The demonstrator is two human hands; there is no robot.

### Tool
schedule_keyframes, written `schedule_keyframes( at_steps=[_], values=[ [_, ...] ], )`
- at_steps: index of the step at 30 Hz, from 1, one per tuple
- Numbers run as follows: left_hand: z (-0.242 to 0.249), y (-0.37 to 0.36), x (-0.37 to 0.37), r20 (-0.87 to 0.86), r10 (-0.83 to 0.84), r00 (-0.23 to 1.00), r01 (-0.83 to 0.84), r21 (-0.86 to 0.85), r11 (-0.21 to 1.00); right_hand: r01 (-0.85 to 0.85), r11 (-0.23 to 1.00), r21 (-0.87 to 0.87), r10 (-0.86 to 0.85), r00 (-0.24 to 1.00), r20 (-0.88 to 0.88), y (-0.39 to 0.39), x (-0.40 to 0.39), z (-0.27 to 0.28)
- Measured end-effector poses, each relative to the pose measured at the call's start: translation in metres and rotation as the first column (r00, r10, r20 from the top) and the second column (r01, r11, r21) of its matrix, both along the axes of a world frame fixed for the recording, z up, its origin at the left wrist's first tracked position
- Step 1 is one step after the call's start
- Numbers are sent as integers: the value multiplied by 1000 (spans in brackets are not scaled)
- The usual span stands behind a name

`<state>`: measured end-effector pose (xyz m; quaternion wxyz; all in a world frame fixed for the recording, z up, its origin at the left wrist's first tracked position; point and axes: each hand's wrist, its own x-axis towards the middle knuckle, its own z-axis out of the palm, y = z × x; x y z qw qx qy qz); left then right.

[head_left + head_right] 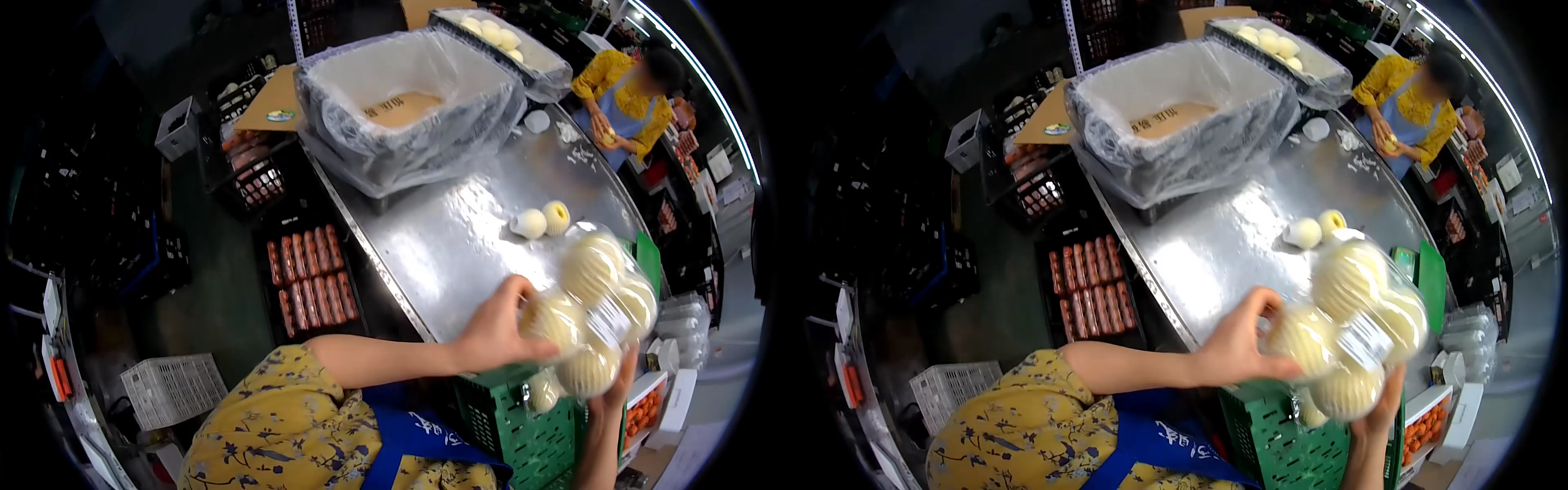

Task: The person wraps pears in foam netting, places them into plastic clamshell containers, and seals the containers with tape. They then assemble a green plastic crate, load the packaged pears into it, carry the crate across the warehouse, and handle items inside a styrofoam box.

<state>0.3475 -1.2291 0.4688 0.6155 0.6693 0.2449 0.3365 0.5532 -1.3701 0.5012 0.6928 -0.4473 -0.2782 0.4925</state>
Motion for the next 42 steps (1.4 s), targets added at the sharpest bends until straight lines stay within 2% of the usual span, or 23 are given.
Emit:
schedule_keyframes(
  at_steps=[1,3,5,6,7,8,9,10,11,13,15,16,21,22,23,29,31,34,36,39,40,42],
  values=[
    [10,-22,8,3,-53,999,53,13,999,51,999,4,-50,991,-126,-32,5,2],
    [14,-54,23,21,-273,962,271,63,960,218,975,-35,-220,957,-188,-84,1,8],
    [11,-75,40,105,-575,811,567,100,818,305,949,-76,-314,897,-310,-153,15,-10],
    [-1,-89,41,34,-544,838,510,303,805,397,909,-126,-416,858,-302,-194,17,-23],
    [1,-87,44,-50,-582,811,571,282,771,484,860,-161,-510,809,-292,-232,23,-40],
    [-4,-88,44,-75,-552,831,557,140,819,560,808,-184,-589,758,-279,-271,26,-42],
    [-6,-88,43,-124,-524,843,535,84,840,614,763,-202,-646,709,-281,-286,18,-37],
    [-5,-87,44,-121,-441,890,452,101,886,623,741,-251,-671,689,-274,-309,20,-43],
    [-16,-84,43,-231,-336,913,391,264,882,620,722,-307,-691,676,-257,-332,20,-49],
    [-37,-80,44,-310,-240,920,339,326,882,640,670,-377,-722,680,-127,-368,32,-75],
    [-49,-81,49,-376,-176,910,338,424,841,651,599,-466,-748,663,-35,-383,41,-98],
    [-52,-82,51,-415,-167,894,359,441,823,644,552,-530,-780,624,-54,-386,45,-107],
    [-49,-95,64,-515,-209,831,474,461,750,538,584,-608,-753,638,-159,-382,77,-176],
    [-49,-97,63,-530,-197,824,474,457,752,514,639,-572,-723,656,-217,-382,83,-195],
    [-50,-97,63,-546,-182,818,472,456,755,531,596,-602,-744,648,-165,-384,87,-210],
    [-49,-97,64,-532,-205,822,456,397,796,579,564,-589,-707,707,18,-379,115,-247],
    [-47,-97,64,-540,-189,820,472,450,758,571,544,-615,-702,711,40,-378,119,-249],
    [-44,-96,64,-542,-214,813,482,420,769,501,600,-623,-682,728,-72,-377,117,-232],
    [-43,-93,64,-539,-248,805,496,382,780,459,589,-665,-628,778,-19,-395,121,-252],
    [-50,-83,61,-532,-293,795,511,326,795,403,494,-771,-563,823,70,-401,119,-236],
    [-48,-80,62,-520,-328,788,502,235,833,386,443,-809,-544,833,99,-401,118,-228],
    [-45,-77,65,-486,-412,771,488,34,872,481,348,-805,-500,821,275,-409,121,-219]
  ],
)
